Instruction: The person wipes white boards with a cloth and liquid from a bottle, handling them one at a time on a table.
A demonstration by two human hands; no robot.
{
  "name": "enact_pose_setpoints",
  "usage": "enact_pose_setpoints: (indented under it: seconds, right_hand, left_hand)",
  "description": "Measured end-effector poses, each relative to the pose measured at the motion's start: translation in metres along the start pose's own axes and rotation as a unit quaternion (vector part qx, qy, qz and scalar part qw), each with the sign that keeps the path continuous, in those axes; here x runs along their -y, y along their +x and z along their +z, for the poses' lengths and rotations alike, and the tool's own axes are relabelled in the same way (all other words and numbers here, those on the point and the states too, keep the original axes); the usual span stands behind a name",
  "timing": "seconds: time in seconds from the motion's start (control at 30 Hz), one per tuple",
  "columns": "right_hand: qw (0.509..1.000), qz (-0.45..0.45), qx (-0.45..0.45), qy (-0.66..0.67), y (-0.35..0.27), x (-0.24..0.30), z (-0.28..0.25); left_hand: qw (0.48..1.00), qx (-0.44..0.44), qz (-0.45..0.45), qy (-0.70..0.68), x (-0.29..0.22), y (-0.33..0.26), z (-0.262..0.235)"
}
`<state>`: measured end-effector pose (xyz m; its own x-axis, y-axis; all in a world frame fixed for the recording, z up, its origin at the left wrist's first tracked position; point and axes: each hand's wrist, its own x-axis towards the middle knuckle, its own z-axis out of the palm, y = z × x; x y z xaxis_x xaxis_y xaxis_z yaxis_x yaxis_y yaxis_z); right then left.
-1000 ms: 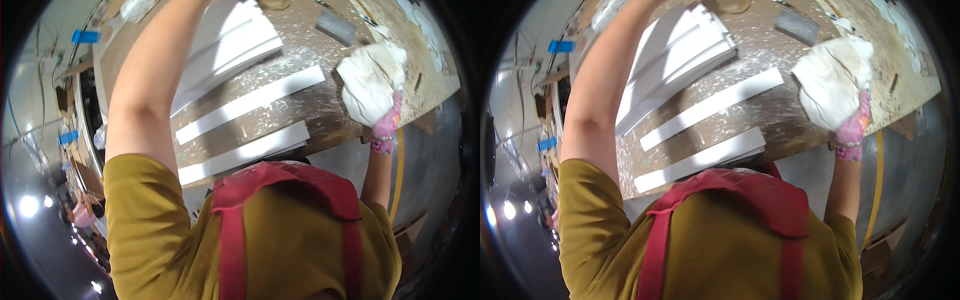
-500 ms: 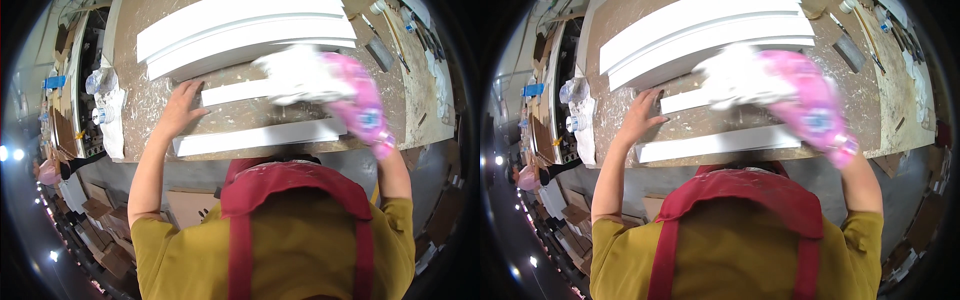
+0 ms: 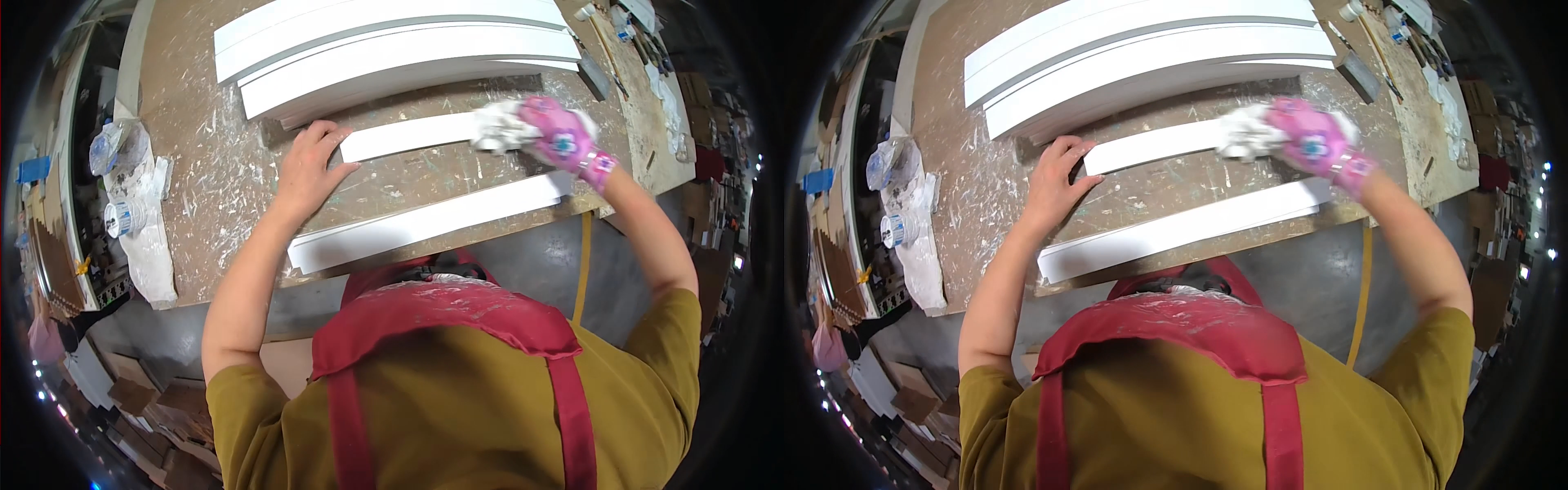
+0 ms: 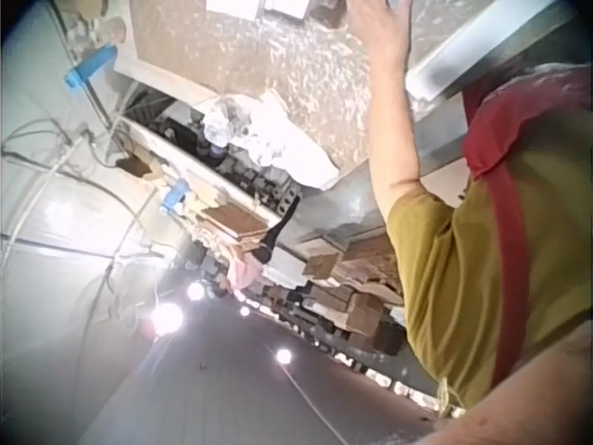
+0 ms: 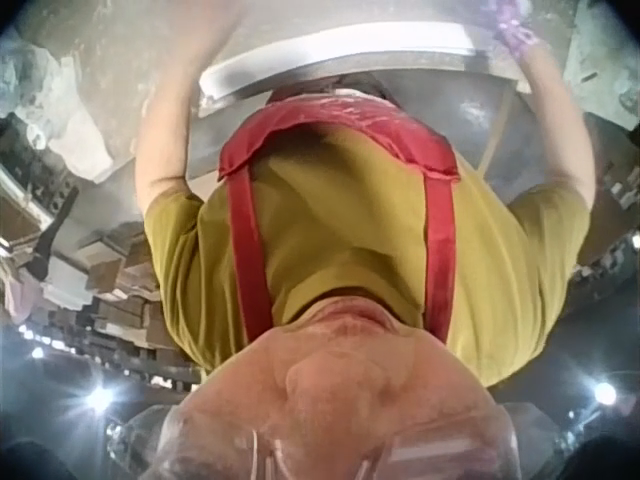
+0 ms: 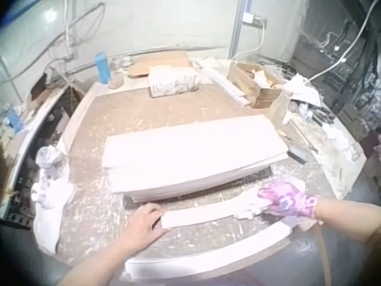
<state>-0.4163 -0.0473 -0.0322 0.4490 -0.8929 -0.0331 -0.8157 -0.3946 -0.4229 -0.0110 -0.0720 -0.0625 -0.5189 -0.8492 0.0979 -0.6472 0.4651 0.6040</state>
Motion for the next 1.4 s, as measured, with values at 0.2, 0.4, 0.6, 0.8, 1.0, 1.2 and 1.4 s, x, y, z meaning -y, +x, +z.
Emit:
enact_pose_setpoints:
  seconds: [0.2, 0.4, 0.6, 0.8, 1.0, 1.2, 1.4]
  right_hand:
    - [0.993, -0.059, 0.101, -0.019, 0.095, 0.146, 0.040]
    - [0.939, 0.234, 0.174, -0.182, 0.003, -0.023, -0.019]
    - [0.898, 0.189, 0.144, 0.371, 0.028, 0.005, 0.053]
    - [0.952, 0.121, 0.186, 0.213, 0.066, 0.066, 0.027]
    - [0.385, 0.441, -0.076, 0.807, -0.002, -0.011, -0.041]
    - [0.951, 0.067, 0.133, 0.272, 0.102, 0.139, 0.042]
    - [0.995, 0.037, 0.077, -0.048, 0.062, 0.054, 0.042]
  left_hand:
    - [1.000, -0.022, 0.017, 0.005, 0.010, -0.004, 0.001]
    - [0.999, -0.034, 0.014, 0.001, 0.007, -0.007, 0.003]
    - [0.998, -0.036, 0.036, 0.027, 0.007, -0.004, 0.006]
    - [0.999, -0.029, 0.021, 0.019, 0.006, -0.005, 0.004]
    - [0.998, -0.040, 0.037, 0.026, 0.004, -0.003, 0.006]
    - [0.998, -0.049, 0.039, 0.007, 0.010, -0.005, 0.011]
    - [0.998, -0.045, 0.036, -0.004, 0.011, -0.010, 0.004]
